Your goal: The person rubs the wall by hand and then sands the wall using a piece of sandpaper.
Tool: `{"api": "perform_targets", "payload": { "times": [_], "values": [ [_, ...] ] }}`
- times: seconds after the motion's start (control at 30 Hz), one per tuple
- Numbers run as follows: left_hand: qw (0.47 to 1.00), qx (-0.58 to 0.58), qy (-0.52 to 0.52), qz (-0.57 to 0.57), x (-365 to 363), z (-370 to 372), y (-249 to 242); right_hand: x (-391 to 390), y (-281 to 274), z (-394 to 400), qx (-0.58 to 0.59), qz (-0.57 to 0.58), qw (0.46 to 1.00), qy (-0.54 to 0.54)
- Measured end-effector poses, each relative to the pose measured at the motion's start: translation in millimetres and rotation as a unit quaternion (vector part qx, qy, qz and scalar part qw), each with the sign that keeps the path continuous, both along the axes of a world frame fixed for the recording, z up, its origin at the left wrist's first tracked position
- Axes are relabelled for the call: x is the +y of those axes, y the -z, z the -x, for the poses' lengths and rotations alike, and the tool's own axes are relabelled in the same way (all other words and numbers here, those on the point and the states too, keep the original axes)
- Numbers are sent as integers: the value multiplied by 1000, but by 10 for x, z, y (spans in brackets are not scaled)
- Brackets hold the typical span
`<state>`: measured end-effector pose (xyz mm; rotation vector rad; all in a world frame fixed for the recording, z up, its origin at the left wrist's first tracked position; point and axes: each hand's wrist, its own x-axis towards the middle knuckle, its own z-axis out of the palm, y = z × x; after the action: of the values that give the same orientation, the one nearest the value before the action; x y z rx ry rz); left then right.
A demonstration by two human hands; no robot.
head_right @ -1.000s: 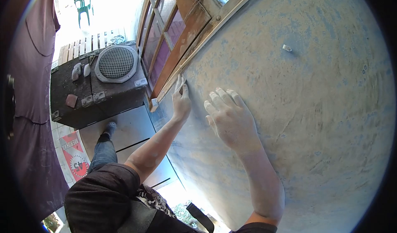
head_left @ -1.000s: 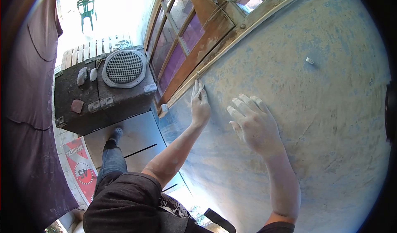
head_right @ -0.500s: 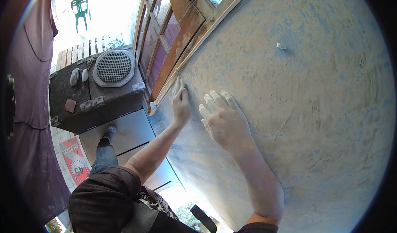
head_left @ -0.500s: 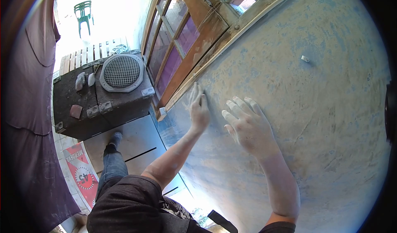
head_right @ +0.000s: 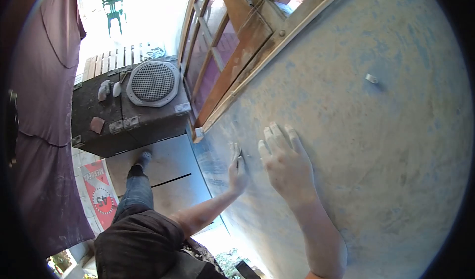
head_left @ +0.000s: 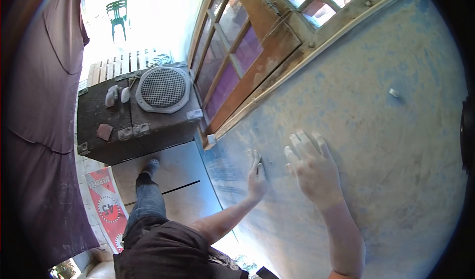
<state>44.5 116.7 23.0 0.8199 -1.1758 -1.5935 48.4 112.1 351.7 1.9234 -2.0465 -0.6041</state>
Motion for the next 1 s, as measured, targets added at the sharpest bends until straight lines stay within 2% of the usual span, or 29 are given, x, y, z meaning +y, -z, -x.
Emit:
{"api": "perform_targets", "payload": {
  "times": [0.1,0.2,0.3,0.33,0.4,0.47,0.6,0.73,0.77,0.83,0.87,0.93,1.0],
  "values": [
    [1000,0,-17,6,-323,136,-8,0,47,-10,47,-7,999,5],
    [990,35,-42,-129,-872,412,471,15,92,-7,40,-24,999,21],
    [989,15,-64,-135,-923,486,526,-17,117,-25,26,-17,999,35],
    [989,14,-59,-133,-837,416,381,-29,128,-19,32,-25,999,33],
    [1000,-4,-20,-6,-454,152,68,-23,156,-24,40,-27,998,41],
    [1000,7,13,7,-130,-15,-15,-1,156,1,35,-25,999,16],
    [999,0,-3,39,-337,160,447,10,220,34,95,-57,994,11],
    [983,23,-54,-172,-882,432,438,-4,279,34,85,-64,994,14],
    [983,24,-53,-171,-846,434,407,-3,294,39,86,-67,994,10],
    [999,0,-31,-28,-636,304,197,13,302,38,88,-68,994,10],
    [999,-2,-32,-29,-488,193,80,16,311,35,90,-70,993,8],
    [999,-32,39,6,-240,-51,-67,12,321,33,80,-70,994,7],
    [999,-38,28,10,-238,-75,137,-6,358,37,70,-70,995,1]
  ]
}}
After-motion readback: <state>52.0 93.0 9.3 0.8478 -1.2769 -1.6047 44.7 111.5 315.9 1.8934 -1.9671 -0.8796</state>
